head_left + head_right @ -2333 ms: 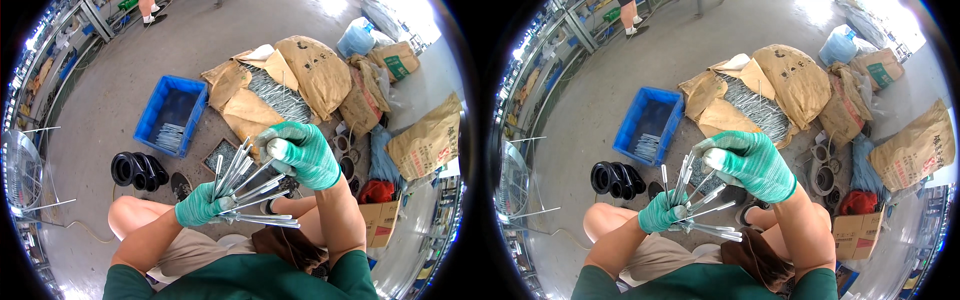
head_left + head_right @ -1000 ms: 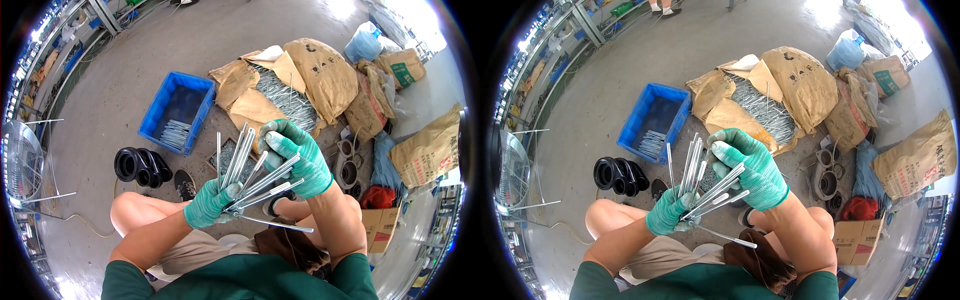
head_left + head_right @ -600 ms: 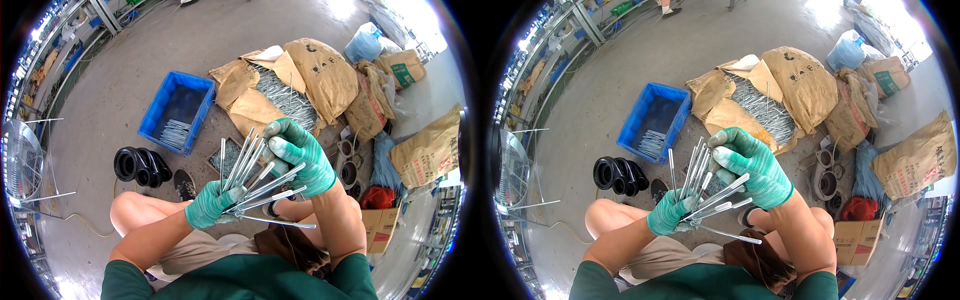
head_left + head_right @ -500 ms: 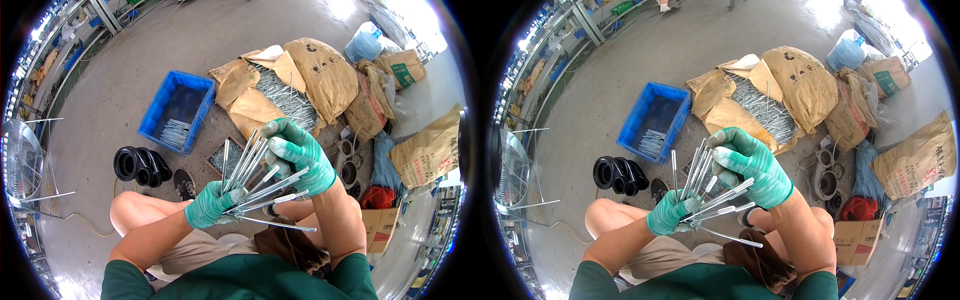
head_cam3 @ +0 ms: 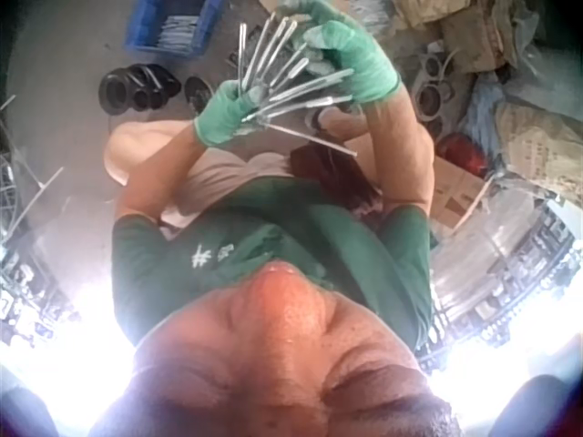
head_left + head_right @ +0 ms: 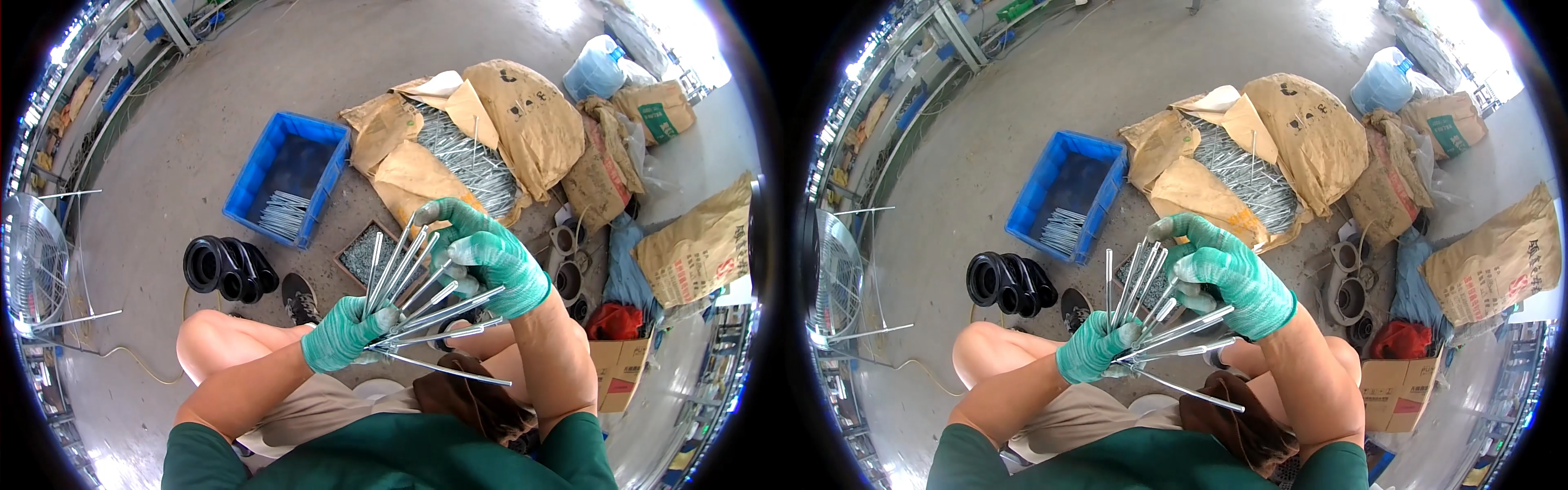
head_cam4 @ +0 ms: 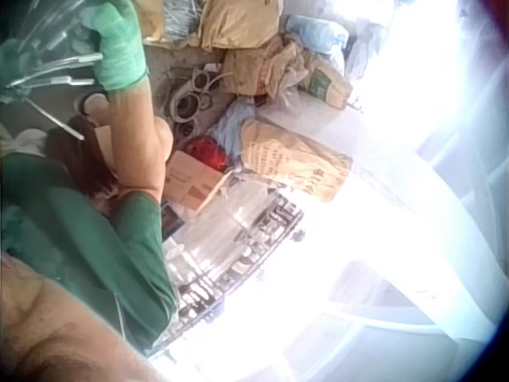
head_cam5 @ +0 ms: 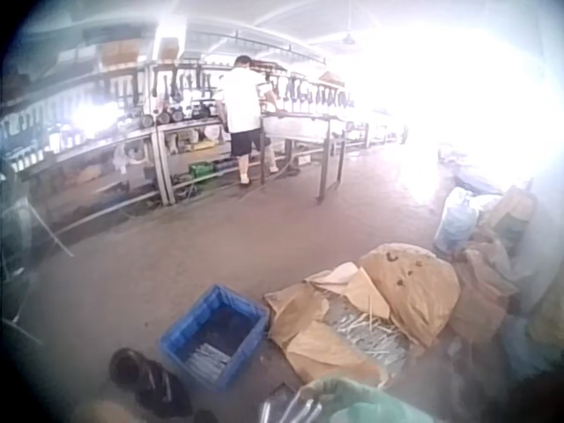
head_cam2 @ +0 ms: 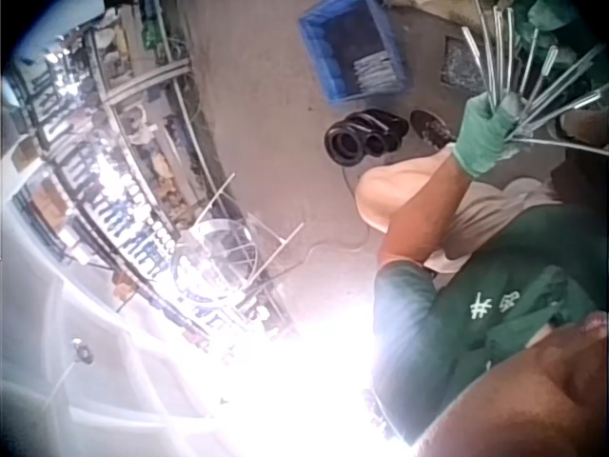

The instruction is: The person picks up metal rods from a large bag and sorts them into a blue container, handling them by hand and in small bundles.

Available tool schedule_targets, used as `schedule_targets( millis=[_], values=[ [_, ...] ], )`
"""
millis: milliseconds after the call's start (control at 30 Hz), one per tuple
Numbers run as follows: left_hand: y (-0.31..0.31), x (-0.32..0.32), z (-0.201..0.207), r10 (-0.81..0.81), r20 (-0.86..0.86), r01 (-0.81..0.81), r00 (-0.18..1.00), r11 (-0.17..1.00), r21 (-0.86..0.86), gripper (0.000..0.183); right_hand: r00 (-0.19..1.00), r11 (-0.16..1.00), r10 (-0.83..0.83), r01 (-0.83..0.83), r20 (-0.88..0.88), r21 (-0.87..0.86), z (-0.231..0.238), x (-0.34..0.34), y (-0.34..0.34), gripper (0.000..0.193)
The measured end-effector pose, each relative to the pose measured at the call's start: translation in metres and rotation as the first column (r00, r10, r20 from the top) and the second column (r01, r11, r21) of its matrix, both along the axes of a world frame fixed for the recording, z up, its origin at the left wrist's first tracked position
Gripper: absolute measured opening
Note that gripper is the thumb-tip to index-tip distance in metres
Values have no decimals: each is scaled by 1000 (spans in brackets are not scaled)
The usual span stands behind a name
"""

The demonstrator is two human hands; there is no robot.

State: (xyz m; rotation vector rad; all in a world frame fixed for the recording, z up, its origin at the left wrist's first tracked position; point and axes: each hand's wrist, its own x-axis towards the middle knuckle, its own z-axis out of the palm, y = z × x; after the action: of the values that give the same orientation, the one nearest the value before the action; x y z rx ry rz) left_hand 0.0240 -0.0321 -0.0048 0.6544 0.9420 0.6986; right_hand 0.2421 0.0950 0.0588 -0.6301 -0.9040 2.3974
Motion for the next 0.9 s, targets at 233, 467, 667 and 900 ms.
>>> schedule_targets(
  millis=[233,467,667,900],
  values=[
    [0,0,-7,-22,11,21,1000,998,53,50,990,972,-79,50,118,229,0,14,5,22],
    [-2,-1,-4,-27,36,25,999,999,38,47,973,965,-94,37,212,258,13,14,1,19],
    [0,-1,-1,-35,61,34,998,999,19,43,946,937,-94,-21,310,349,18,13,0,21],
    [-2,-1,-3,-52,30,52,998,999,-13,47,919,914,-203,55,338,402,18,9,1,26]
  ],
)
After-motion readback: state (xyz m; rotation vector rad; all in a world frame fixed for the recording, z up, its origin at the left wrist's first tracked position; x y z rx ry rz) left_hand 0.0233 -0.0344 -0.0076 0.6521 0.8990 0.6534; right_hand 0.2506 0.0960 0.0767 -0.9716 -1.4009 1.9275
